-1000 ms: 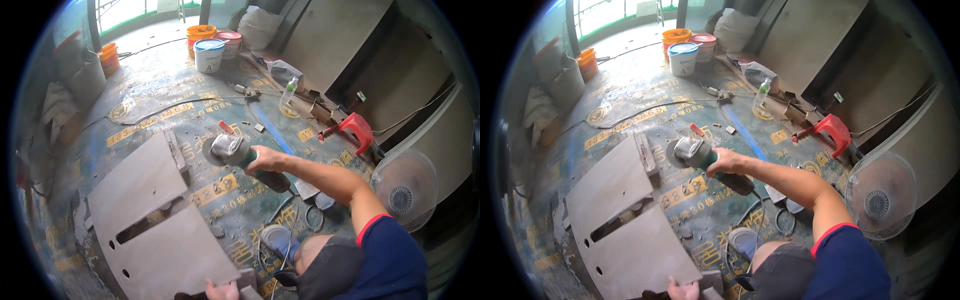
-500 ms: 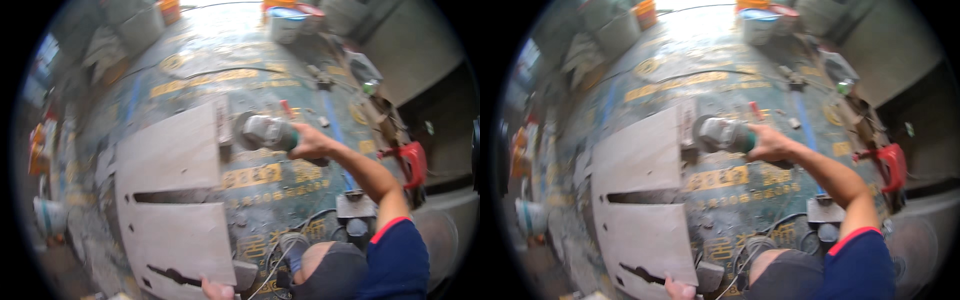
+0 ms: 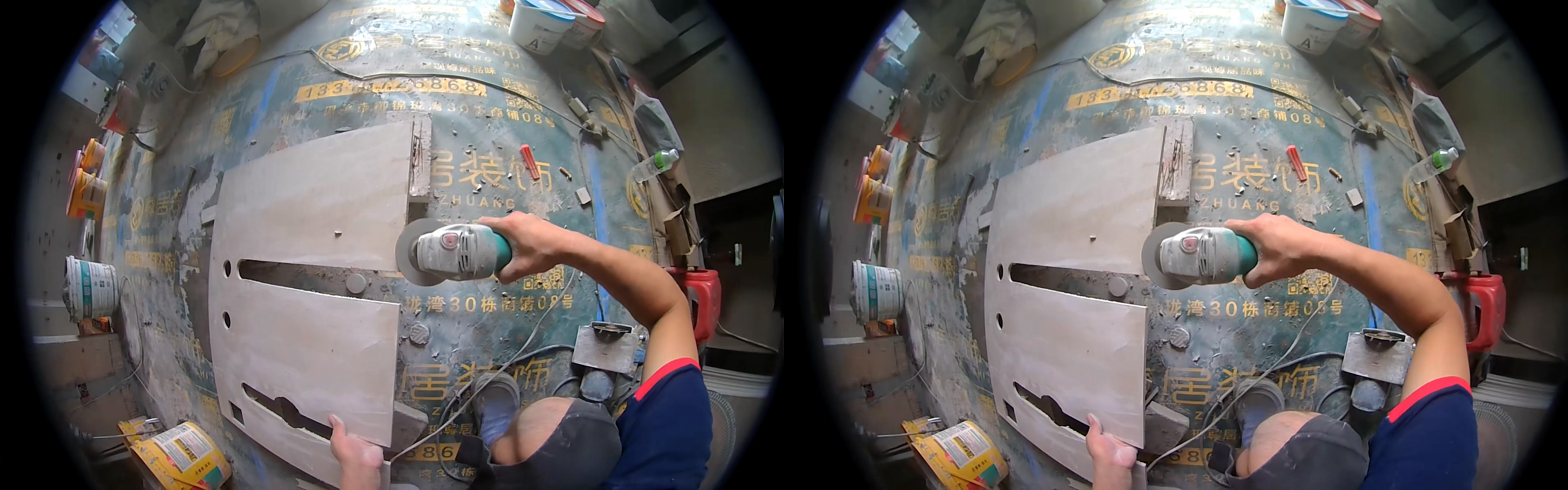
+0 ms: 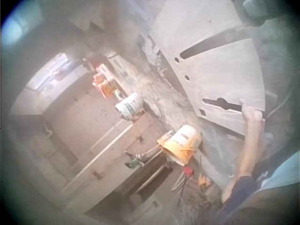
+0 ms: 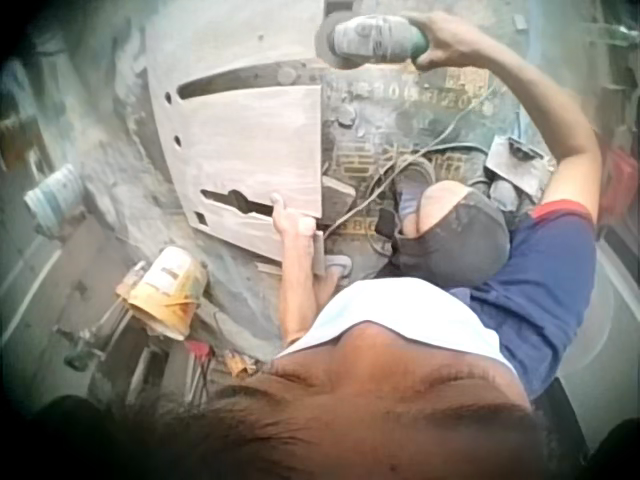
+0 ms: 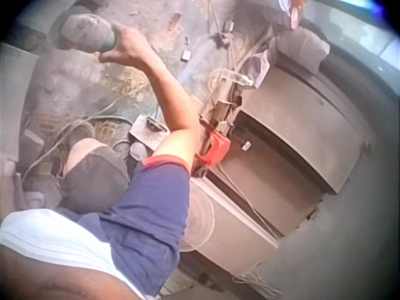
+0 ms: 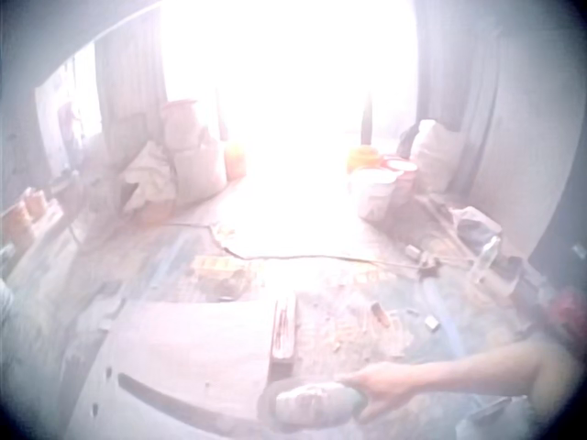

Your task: The person cuts a large tile using a power saw and then refines the cut-outs using an angle grinder.

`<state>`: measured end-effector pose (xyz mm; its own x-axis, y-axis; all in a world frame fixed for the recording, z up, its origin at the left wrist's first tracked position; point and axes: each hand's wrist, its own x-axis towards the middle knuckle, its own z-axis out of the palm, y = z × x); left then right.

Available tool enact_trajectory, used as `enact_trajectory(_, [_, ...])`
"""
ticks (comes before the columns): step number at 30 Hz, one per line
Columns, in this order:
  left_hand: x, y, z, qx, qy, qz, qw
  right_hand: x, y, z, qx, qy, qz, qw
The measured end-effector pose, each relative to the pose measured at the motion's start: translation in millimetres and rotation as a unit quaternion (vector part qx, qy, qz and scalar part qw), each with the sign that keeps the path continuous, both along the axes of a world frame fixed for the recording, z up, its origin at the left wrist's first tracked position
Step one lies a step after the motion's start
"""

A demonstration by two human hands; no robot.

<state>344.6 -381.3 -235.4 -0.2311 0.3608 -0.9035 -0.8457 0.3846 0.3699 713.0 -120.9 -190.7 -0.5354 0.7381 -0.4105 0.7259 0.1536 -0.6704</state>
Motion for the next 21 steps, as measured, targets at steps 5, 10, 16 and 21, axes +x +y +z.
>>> enact_trajectory(5, [-5, -4, -2, -0.019, 0.023, -0.024, 0.999, -1, 20, 5, -0.049, 0.043, -0.067, 0.996])
enact_trajectory(10, [-10, -6, -4, -0.009, 0.011, -0.011, 1.000, 11, 62, -4, -0.035, 0.031, -0.100, 0.994])
enact_trajectory(16, [-6, -3, 0, 0.004, 0.001, 0.004, 1.000, 22, 105, -19, -0.019, 0.072, -0.160, 0.984])
enact_trajectory(21, [-6, 0, -6, -0.162, 0.049, -0.001, 0.986, 24, 93, -25, -0.046, 0.096, -0.150, 0.983])
